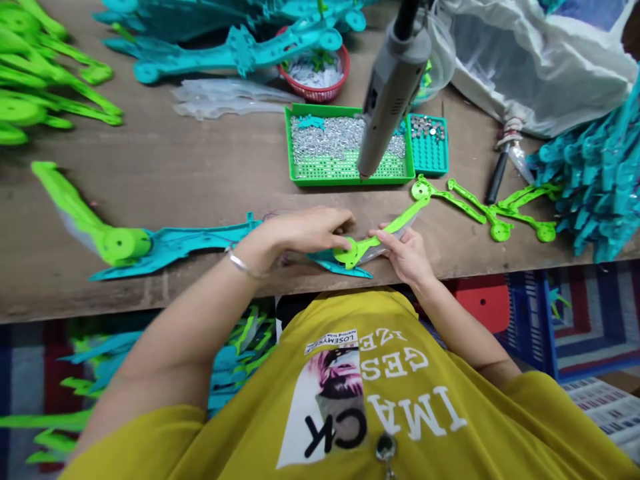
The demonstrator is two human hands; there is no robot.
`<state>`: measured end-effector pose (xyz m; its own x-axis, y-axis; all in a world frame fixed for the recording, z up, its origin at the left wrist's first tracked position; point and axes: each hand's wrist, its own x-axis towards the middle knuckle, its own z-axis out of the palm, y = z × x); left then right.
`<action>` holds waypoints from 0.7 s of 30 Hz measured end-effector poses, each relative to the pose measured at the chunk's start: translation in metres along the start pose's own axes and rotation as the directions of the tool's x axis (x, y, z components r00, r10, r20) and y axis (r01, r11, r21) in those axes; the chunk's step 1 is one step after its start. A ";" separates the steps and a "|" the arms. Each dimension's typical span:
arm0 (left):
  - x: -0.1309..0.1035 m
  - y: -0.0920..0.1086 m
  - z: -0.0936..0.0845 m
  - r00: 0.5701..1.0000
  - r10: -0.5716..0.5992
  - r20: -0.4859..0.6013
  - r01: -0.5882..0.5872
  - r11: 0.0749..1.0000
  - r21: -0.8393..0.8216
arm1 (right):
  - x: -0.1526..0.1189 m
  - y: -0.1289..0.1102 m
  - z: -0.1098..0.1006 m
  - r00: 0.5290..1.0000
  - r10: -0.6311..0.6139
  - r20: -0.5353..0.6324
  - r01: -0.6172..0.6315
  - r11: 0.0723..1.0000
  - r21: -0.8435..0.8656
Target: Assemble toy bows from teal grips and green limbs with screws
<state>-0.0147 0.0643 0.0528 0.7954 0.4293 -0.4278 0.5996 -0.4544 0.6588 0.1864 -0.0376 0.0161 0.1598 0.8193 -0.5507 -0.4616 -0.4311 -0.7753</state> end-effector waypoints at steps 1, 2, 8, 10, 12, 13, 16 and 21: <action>0.005 -0.005 -0.010 0.993 0.015 0.118 -0.012 1.000 -0.023 | -0.001 0.000 0.000 1.000 -0.015 -0.004 0.015 1.000 -0.005; 0.010 -0.010 -0.017 0.978 0.034 0.205 -0.024 0.998 -0.050 | -0.002 0.000 0.001 1.000 -0.028 -0.009 0.028 1.000 -0.009; 0.025 -0.022 -0.021 0.952 0.145 0.271 -0.109 0.984 -0.143 | -0.004 0.001 0.007 0.995 -0.087 -0.041 0.087 0.996 0.016; 0.023 -0.024 -0.020 0.955 0.168 0.243 -0.135 0.980 -0.147 | -0.006 0.004 0.011 0.996 -0.079 -0.050 0.081 0.996 0.045; 0.023 -0.024 -0.021 0.957 0.182 0.224 -0.147 0.975 -0.164 | -0.008 0.010 0.015 0.999 -0.033 -0.030 0.035 0.998 0.043; 0.022 -0.024 -0.022 0.959 0.183 0.218 -0.146 0.974 -0.176 | -0.009 0.014 0.018 1.000 -0.008 -0.012 0.008 1.000 0.024; 0.023 -0.021 -0.024 0.965 0.162 0.208 -0.124 0.975 -0.182 | -0.012 0.024 0.024 1.000 0.009 0.023 -0.008 0.999 -0.052; 0.025 -0.017 -0.026 0.976 0.147 0.162 -0.125 0.982 -0.139 | -0.012 0.026 0.028 1.000 -0.028 0.008 0.028 0.996 -0.082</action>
<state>-0.0077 0.1027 0.0470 0.8787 0.2254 -0.4207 0.4771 -0.3917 0.7867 0.1481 -0.0475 0.0113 0.1654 0.8339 -0.5266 -0.3834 -0.4376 -0.8133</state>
